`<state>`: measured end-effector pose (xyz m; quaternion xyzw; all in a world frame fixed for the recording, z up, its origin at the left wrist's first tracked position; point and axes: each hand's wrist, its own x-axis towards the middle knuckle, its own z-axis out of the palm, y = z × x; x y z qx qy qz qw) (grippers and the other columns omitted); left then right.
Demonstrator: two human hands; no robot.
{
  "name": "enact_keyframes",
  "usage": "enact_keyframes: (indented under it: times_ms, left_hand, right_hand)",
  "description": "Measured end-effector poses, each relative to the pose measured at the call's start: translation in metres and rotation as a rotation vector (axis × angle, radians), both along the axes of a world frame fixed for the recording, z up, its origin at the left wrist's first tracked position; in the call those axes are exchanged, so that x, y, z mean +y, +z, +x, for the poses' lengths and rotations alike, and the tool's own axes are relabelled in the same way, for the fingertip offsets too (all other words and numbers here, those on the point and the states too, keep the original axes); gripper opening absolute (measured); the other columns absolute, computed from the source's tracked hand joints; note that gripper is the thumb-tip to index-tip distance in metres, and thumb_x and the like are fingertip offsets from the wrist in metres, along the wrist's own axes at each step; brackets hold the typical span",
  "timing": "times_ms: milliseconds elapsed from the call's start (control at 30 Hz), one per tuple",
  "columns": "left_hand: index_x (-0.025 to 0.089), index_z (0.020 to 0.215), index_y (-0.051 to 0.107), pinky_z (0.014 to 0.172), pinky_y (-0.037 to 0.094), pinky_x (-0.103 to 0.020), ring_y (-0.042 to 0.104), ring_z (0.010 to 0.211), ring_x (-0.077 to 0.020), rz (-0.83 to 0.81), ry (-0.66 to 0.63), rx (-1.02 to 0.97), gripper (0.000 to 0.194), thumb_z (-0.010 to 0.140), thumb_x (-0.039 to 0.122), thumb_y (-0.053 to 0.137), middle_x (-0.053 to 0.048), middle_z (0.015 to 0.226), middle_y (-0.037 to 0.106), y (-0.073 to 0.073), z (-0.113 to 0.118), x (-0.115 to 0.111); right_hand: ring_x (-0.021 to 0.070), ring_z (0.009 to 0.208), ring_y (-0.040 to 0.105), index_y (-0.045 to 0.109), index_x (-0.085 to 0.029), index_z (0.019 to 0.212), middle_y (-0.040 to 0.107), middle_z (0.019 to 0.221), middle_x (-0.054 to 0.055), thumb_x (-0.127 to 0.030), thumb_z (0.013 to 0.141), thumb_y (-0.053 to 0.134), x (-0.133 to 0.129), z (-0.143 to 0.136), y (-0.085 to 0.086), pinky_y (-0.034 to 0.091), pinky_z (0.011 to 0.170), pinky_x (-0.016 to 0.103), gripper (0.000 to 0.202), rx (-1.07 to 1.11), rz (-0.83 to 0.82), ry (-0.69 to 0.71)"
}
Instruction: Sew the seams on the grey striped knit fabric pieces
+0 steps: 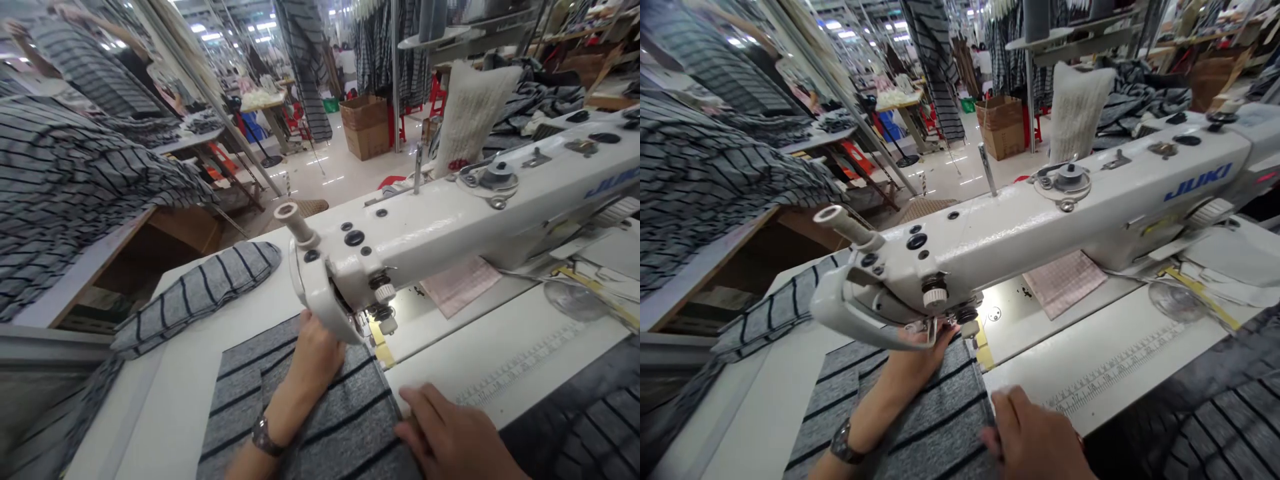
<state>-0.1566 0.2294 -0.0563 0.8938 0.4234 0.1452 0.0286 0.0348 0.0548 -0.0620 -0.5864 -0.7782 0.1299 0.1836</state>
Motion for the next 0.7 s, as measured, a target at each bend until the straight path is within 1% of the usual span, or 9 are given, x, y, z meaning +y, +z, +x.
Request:
enact_keyframes:
  times_ms: [67, 133, 233, 333, 433, 500, 567, 633, 700]
  left_hand:
    - [0.019, 0.081, 0.067, 0.085, 0.05, -0.044, 0.066, 0.081, -0.0253, 0.063, -0.057, 0.015, 0.023, 0.09, 0.01, 0.048, -0.007, 0.079, 0.07, 0.007, 0.007, -0.009]
    - [0.02, 0.085, 0.067, 0.089, 0.049, -0.045, 0.067, 0.082, -0.0239, 0.111, -0.099, 0.029, 0.026, 0.09, 0.006, 0.046, -0.007, 0.083, 0.07, 0.014, 0.013, -0.019]
    - [0.02, 0.091, 0.068, 0.098, 0.046, -0.048, 0.068, 0.09, -0.0232, 0.158, -0.128, 0.065, 0.029, 0.09, 0.003, 0.045, -0.007, 0.096, 0.072, 0.023, 0.014, -0.035]
    - [0.019, 0.106, 0.067, 0.099, 0.048, -0.046, 0.067, 0.102, -0.0233, 0.204, -0.162, 0.061, 0.029, 0.095, 0.01, 0.043, -0.01, 0.113, 0.071, 0.022, 0.005, -0.046]
    - [0.018, 0.119, 0.063, 0.095, 0.052, -0.039, 0.063, 0.114, -0.023, 0.241, -0.179, 0.012, 0.032, 0.098, 0.014, 0.039, -0.011, 0.124, 0.067, 0.017, -0.002, -0.055]
    - [0.016, 0.119, 0.063, 0.089, 0.055, -0.038, 0.063, 0.112, -0.0249, 0.257, -0.123, 0.035, 0.031, 0.099, 0.018, 0.039, -0.013, 0.124, 0.066, 0.014, 0.0, -0.061]
    - [0.014, 0.117, 0.063, 0.081, 0.057, -0.039, 0.065, 0.105, -0.0271, 0.258, -0.048, 0.094, 0.028, 0.099, 0.023, 0.043, -0.014, 0.118, 0.067, 0.012, 0.008, -0.067]
    - [0.014, 0.115, 0.063, 0.074, 0.058, -0.037, 0.066, 0.097, -0.0273, 0.251, 0.018, 0.139, 0.028, 0.098, 0.028, 0.047, -0.015, 0.111, 0.068, 0.011, 0.018, -0.071]
    - [0.014, 0.113, 0.063, 0.069, 0.058, -0.035, 0.066, 0.09, -0.0266, 0.263, 0.077, 0.146, 0.026, 0.096, 0.029, 0.051, -0.013, 0.104, 0.068, 0.01, 0.027, -0.072]
  right_hand:
    - [0.0191, 0.049, 0.063, 0.057, -0.018, 0.089, 0.064, 0.073, 0.003, -0.019, 0.093, 0.051, 0.021, -0.014, 0.01, 0.04, 0.037, 0.025, 0.007, -0.131, 0.014, -0.08]
    - [0.0193, 0.049, 0.063, 0.052, -0.02, 0.078, 0.062, 0.068, 0.004, -0.005, 0.086, 0.051, 0.037, -0.03, 0.02, 0.038, 0.038, 0.025, 0.017, -0.218, -0.063, -0.124]
    - [0.0204, 0.056, 0.066, 0.053, -0.018, 0.081, 0.064, 0.074, 0.005, 0.009, 0.076, 0.046, 0.047, -0.047, 0.032, 0.037, 0.042, 0.025, 0.029, -0.274, -0.155, -0.147]
    - [0.019, 0.056, 0.064, 0.054, -0.018, 0.087, 0.064, 0.078, 0.005, 0.009, 0.079, 0.044, 0.043, -0.049, 0.033, 0.034, 0.042, 0.026, 0.03, -0.261, -0.147, -0.118]
    - [0.0185, 0.059, 0.063, 0.057, -0.018, 0.105, 0.063, 0.085, 0.004, 0.002, 0.081, 0.051, 0.044, -0.029, 0.027, 0.032, 0.044, 0.027, 0.031, -0.254, -0.05, 0.022]
    - [0.0168, 0.061, 0.062, 0.054, -0.02, 0.123, 0.063, 0.087, 0.003, -0.004, 0.085, 0.054, 0.054, -0.004, 0.027, 0.031, 0.046, 0.026, 0.041, -0.283, 0.02, 0.165]
    - [0.0152, 0.061, 0.062, 0.05, -0.025, 0.135, 0.062, 0.087, 0.002, -0.009, 0.089, 0.055, 0.075, 0.025, 0.032, 0.03, 0.048, 0.025, 0.048, -0.351, 0.046, 0.325]
    - [0.0155, 0.066, 0.063, 0.05, -0.031, 0.137, 0.063, 0.089, 0.002, -0.012, 0.09, 0.056, 0.101, 0.049, 0.042, 0.03, 0.05, 0.024, 0.051, -0.421, 0.045, 0.457]
    - [0.0164, 0.071, 0.064, 0.052, -0.034, 0.136, 0.064, 0.095, 0.003, -0.013, 0.088, 0.058, 0.125, 0.065, 0.052, 0.033, 0.054, 0.024, 0.053, -0.464, 0.024, 0.536]
